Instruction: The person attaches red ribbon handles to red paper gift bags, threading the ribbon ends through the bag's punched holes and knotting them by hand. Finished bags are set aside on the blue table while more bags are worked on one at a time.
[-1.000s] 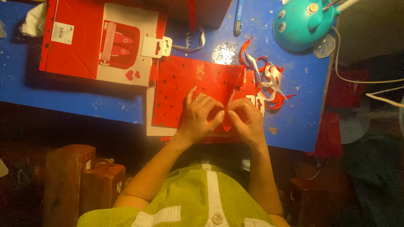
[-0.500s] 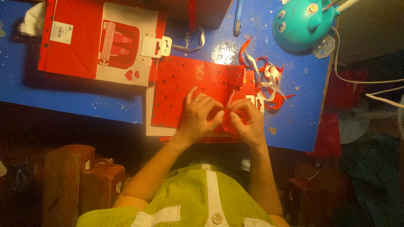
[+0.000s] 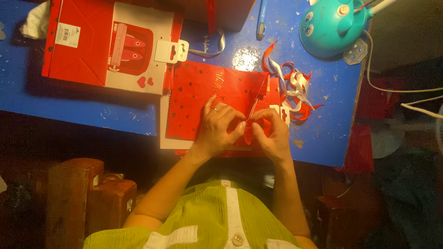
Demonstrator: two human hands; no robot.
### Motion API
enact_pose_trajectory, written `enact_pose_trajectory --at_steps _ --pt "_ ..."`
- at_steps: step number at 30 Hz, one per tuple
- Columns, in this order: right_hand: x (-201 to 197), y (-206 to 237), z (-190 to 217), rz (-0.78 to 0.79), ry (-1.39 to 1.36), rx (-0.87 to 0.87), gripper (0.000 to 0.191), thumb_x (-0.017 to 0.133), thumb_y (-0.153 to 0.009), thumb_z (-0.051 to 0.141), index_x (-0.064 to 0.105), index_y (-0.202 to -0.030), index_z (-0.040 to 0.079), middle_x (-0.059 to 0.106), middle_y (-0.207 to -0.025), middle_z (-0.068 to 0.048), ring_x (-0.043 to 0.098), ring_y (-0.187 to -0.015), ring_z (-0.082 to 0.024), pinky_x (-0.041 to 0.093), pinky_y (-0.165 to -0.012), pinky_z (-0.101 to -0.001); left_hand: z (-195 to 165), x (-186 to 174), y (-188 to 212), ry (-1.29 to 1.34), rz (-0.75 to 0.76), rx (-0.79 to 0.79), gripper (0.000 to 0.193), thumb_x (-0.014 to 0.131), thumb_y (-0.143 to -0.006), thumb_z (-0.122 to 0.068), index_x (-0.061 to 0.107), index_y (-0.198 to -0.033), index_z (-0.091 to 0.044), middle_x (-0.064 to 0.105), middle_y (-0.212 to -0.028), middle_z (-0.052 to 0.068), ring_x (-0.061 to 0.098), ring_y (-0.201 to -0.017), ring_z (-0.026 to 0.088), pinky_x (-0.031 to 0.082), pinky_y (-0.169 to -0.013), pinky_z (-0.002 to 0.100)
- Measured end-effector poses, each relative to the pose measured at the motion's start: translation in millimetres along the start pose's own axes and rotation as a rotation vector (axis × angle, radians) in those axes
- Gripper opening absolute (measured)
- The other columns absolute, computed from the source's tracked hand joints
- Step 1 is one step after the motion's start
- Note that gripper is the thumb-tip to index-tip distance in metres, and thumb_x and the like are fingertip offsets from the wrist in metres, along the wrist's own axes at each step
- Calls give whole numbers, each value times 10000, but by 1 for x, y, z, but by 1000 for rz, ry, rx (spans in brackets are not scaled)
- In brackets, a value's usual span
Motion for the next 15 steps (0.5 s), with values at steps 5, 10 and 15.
enact_pose_trajectory --at_steps 5,10,15 --pt "4 -2 9 27 182 -78 158 729 -838 -10 629 -958 9 665 -958 -84 660 -899 -185 521 -821 -295 0 -1 -1 12 8 -9 175 676 -925 -290 694 -943 -117 691 -929 27 656 -1005 226 273 -1218 539" --pt "4 1 6 29 212 -85 133 706 -866 -18 602 -938 19 633 -923 -87 643 -859 -185 518 -794 -294 2 -4 -1 57 41 -4 228 698 -941 -341 694 -903 -117 694 -888 23 657 -965 227 260 -1198 536" --pt "4 5 -5 -21 187 -26 158 698 -873 -19 589 -980 20 624 -901 -80 631 -842 -180 510 -793 -285 4 -4 -2 126 76 -68 130 720 -930 -278 740 -938 -150 706 -855 -6 671 -916 186 277 -1202 513"
Point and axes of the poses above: each hand's wrist, its own y-axis away from the middle knuckle, its own x-axis out of the palm, z = x × y, the point moved 1 cm from there along -y, towards the middle knuckle
